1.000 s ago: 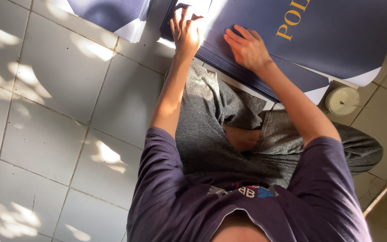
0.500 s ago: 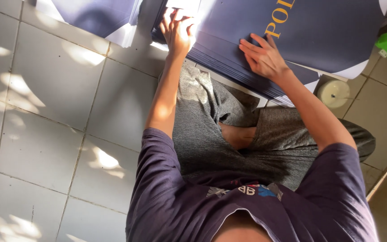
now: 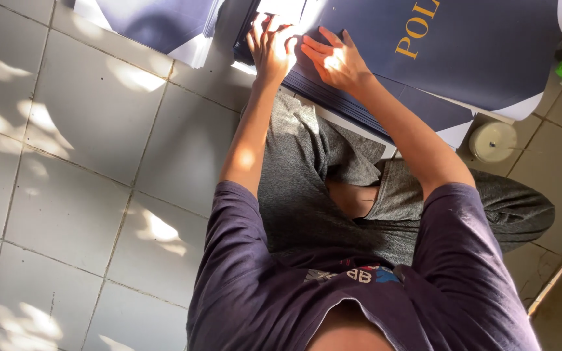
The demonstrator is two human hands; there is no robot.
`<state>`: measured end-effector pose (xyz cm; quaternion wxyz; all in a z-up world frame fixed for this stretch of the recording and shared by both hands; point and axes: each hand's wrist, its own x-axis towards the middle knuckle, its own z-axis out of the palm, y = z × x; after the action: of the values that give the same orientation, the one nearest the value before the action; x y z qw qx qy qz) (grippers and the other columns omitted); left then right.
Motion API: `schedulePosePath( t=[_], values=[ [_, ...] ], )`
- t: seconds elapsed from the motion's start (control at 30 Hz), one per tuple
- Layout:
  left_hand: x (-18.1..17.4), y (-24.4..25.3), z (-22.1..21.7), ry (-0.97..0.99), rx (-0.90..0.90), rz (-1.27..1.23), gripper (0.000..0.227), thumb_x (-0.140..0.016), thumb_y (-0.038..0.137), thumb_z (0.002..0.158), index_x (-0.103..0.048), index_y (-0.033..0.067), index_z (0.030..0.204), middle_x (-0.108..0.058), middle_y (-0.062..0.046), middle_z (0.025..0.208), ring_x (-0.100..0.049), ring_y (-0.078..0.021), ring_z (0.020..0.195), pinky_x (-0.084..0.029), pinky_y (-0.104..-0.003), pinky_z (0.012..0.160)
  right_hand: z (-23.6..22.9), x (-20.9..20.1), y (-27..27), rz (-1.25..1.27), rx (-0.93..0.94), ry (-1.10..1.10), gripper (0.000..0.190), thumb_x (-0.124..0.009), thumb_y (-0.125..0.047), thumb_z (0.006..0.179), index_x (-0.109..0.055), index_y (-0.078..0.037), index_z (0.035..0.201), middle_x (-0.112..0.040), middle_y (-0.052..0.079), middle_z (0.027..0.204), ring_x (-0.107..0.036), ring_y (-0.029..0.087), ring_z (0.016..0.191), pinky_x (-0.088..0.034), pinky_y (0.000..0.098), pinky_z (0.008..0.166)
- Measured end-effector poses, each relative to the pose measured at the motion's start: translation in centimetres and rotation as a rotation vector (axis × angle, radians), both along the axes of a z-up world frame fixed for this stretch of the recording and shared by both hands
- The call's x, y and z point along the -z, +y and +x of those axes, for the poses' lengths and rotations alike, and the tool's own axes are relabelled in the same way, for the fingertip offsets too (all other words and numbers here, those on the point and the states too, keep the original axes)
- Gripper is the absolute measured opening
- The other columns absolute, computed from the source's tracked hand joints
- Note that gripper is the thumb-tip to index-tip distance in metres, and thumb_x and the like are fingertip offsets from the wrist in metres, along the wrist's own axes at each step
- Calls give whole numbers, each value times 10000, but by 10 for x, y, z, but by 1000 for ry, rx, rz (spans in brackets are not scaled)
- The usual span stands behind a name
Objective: Applying glue to the edges of paper bag components using a small applicator stick
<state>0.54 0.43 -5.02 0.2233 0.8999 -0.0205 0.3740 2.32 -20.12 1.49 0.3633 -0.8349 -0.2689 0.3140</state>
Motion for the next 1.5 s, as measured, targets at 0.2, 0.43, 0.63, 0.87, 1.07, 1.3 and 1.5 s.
schedulePosePath(
  t=[0.2,0.43,0.63,0.87,1.07,1.3,1.5],
  values=[
    [20,3,2,24,-35,54,347,-885,239,802,-724,269,1109,-588,18,1373,-449,-382,1346,-380,-553,1040,-27,-11,-99,-370,-299,-957,526,-496,-152,1068,-530,-178,1592,-519,-62,1619,-366,309,1526,-446,662,1054],
    [-26,-3,-8,75,12,76,221,-876,204,753,-803,250,956,-625,65,1282,-466,-303,1270,-377,-545,969,-77,-26,-244,-462,-192,-933,492,-515,-202,1076,-594,-196,1561,-597,-68,1568,-453,260,1516,-491,607,1069],
    [-32,-43,-13,70,122,296,313,-663,-2,870,-808,201,1059,-624,-102,1313,-501,-408,1218,-359,-621,1058,-107,-31,-284,-455,-62,-882,440,-454,-221,1144,-626,-148,1543,-670,27,1484,-500,318,1491,-408,642,1122],
    [-70,-127,-29,345,613,371,344,-614,410,1053,-696,149,1261,-527,-104,1407,-395,-301,1365,-319,-502,1089,-92,-35,-233,-277,-35,-781,461,-517,-140,1079,-561,-47,1528,-603,119,1523,-422,483,1448,-369,801,1020],
    [-35,-113,-20,384,412,463,422,-443,517,1134,-611,280,1440,-333,-81,1618,-241,-312,1521,-95,-550,1238,-63,-21,-147,-211,-38,-730,528,-532,-219,1052,-498,-22,1541,-510,148,1577,-360,559,1403,-363,812,976],
    [-53,-58,-4,406,-1,339,576,-608,639,1053,-760,145,1307,-355,-54,1616,-247,-399,1500,-109,-633,1204,-41,4,-103,-63,-36,-787,455,-566,-130,1059,-565,-36,1504,-540,153,1547,-482,340,1432,-388,515,1173],
    [-31,-74,-3,385,-52,363,431,-777,424,976,-667,212,1335,-240,-213,1633,-228,-509,1499,-151,-669,1231,-64,-23,-223,-95,-140,-1256,345,-649,-292,1107,-737,-29,1312,-767,107,1287,-739,245,1203,-648,394,990]
  ],
)
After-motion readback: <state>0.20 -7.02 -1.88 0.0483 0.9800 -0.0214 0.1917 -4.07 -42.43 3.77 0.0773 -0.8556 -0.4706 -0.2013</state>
